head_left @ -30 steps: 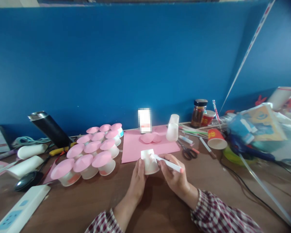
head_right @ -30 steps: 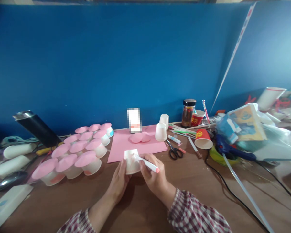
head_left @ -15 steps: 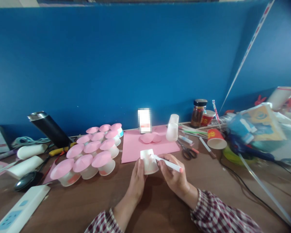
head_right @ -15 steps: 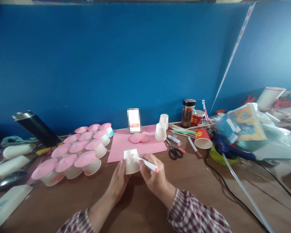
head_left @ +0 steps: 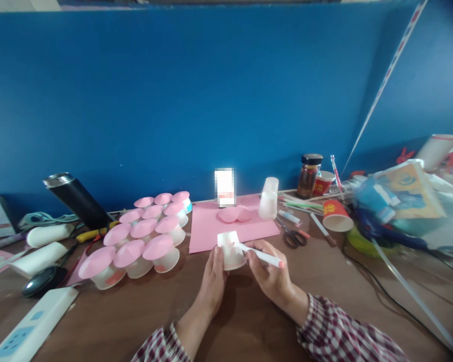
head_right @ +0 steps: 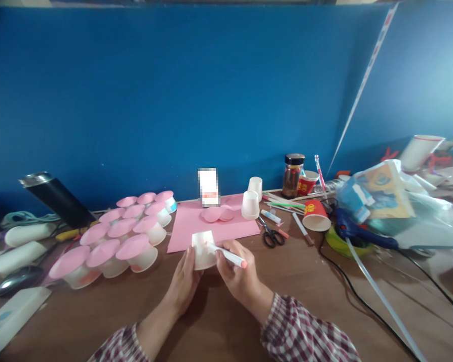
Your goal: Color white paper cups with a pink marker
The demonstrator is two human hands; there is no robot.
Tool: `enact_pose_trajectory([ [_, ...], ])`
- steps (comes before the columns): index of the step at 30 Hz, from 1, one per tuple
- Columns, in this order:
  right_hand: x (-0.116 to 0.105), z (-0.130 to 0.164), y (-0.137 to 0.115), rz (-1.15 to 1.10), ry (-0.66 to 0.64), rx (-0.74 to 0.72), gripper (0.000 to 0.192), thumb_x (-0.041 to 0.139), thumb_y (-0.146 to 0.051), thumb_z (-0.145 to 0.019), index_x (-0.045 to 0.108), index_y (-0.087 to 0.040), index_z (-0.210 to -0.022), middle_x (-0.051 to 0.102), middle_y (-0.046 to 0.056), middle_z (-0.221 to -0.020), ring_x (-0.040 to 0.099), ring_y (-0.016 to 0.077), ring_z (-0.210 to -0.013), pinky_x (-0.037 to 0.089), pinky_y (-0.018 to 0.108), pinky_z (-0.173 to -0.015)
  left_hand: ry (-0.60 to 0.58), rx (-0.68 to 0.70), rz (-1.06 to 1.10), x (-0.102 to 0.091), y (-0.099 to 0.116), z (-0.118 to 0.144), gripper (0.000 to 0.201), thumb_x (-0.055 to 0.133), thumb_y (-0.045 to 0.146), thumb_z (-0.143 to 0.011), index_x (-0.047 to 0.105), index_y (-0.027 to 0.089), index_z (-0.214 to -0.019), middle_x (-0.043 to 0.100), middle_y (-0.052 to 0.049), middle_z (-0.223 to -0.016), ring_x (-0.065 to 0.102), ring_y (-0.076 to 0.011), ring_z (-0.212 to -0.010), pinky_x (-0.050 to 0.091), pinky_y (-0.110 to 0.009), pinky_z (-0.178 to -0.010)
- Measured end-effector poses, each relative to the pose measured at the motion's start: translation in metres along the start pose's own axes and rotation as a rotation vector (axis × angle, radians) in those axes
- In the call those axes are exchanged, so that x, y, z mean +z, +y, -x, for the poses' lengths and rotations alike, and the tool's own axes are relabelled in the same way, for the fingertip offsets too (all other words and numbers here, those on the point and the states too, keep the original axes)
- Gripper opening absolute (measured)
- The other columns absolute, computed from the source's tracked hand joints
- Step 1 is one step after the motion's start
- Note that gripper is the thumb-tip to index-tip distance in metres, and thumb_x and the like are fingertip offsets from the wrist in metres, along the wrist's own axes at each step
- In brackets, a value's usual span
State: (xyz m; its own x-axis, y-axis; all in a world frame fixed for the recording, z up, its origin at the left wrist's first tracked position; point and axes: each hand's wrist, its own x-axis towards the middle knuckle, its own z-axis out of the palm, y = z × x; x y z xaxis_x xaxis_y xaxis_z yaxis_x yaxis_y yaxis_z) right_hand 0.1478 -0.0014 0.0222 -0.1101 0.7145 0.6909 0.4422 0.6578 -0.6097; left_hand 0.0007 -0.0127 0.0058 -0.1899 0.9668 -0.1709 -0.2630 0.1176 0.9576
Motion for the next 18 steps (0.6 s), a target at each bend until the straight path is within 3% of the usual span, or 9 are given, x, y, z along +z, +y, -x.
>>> enact_pose_trajectory([
  [7,0.0004,0.0001,-0.0005,-0.001,-0.009,-0.014,0.011,0.049,-0.020,-0.087,0.060,-0.018,-0.091,0.064,0.004,-0.076,0.061,0.0154,-0.067,0.049,0.026,-0.063,-0.059,0.026,0.057,-0.0021,-0.0067,-0.0040,0.051,0.046,0.053,-0.084,0.053,0.017,-0.119,0.055,-0.014,-0.128,0.053,-0.0255,-0.115,0.048,-0.032,-0.087],
  [11,0.0003,0.0001,-0.0009,-0.012,-0.017,-0.010,0.011,0.049,-0.020,-0.087,0.060,-0.018,-0.091,0.064,0.004,-0.077,0.061,0.0155,-0.067,0.050,0.026,-0.063,-0.036,0.010,0.074,-0.0024,-0.0089,-0.0054,0.052,0.048,0.053,-0.083,0.052,0.017,-0.119,0.052,-0.014,-0.132,0.053,-0.0249,-0.116,0.047,-0.031,-0.087],
  [18,0.0006,0.0017,0.0000,-0.073,0.040,0.093,0.009,0.051,-0.019,-0.087,0.059,-0.019,-0.092,0.065,0.004,-0.077,0.063,0.0152,-0.066,0.052,0.025,-0.063,-0.108,0.009,0.173,-0.0023,-0.0098,-0.0061,0.052,0.044,0.054,-0.085,0.051,0.019,-0.123,0.054,-0.013,-0.130,0.054,-0.0234,-0.114,0.047,-0.032,-0.088],
])
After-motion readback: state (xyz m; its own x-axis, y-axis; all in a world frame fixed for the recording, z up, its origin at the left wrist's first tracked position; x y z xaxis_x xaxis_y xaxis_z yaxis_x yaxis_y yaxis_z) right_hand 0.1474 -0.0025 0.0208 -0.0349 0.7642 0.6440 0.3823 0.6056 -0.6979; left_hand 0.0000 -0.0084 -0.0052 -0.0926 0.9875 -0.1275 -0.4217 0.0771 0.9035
